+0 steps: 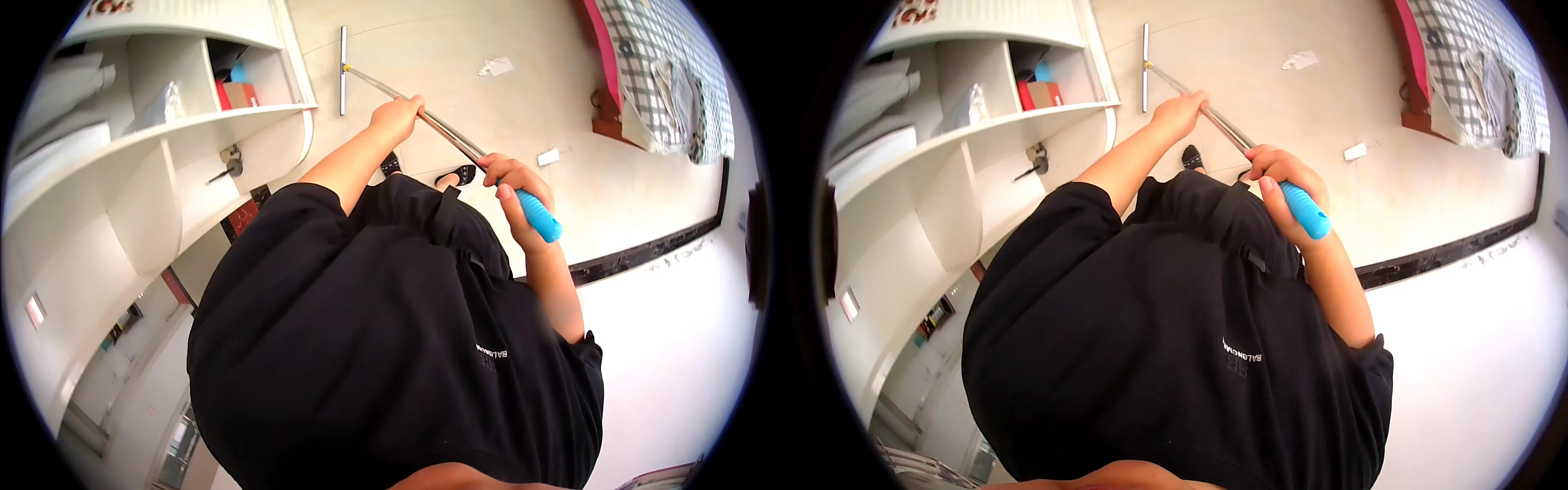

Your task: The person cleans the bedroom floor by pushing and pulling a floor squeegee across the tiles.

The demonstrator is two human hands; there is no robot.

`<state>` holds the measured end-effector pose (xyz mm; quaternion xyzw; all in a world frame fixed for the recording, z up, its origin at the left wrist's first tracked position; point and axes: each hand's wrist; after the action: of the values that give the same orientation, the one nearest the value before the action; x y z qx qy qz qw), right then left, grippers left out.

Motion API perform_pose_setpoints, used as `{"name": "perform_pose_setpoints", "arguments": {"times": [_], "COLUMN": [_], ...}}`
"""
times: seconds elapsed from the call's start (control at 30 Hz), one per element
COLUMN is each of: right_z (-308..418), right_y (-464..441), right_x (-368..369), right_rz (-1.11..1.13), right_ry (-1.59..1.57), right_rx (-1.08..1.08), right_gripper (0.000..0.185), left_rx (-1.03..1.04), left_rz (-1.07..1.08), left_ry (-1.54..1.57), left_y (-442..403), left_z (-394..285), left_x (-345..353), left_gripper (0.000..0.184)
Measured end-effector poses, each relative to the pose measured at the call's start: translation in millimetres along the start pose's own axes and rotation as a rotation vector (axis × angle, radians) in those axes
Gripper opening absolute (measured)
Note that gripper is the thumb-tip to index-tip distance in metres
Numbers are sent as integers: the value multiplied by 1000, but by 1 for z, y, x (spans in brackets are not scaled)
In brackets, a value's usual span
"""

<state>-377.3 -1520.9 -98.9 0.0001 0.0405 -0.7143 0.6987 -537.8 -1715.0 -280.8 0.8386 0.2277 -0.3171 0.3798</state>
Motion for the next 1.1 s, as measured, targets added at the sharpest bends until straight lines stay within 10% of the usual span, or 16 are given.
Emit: {"name": "perform_pose_setpoints", "arguments": {"times": [0.43, 1.1], "right_z": [-35, 56], "right_y": [94, 253], "right_x": [-121, -67], "right_rz": [-501, -1321], "right_ry": [103, -92], "right_rx": [52, 334], "right_gripper": [7, 18], "left_rx": [-115, 749], "left_rz": [187, 667], "left_ry": [180, -590], "left_y": [-149, -65], "left_z": [-172, -342], "left_x": [79, 150], "left_gripper": [25, 25]}}
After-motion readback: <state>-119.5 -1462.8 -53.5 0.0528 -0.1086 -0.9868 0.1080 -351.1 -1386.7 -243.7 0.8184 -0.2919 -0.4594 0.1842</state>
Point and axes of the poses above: each hand's wrist, its own y-axis away from the middle knuckle, its own x-axis out of the palm, z = x × y, and after that the axes turned 1 degree about y, right-handed
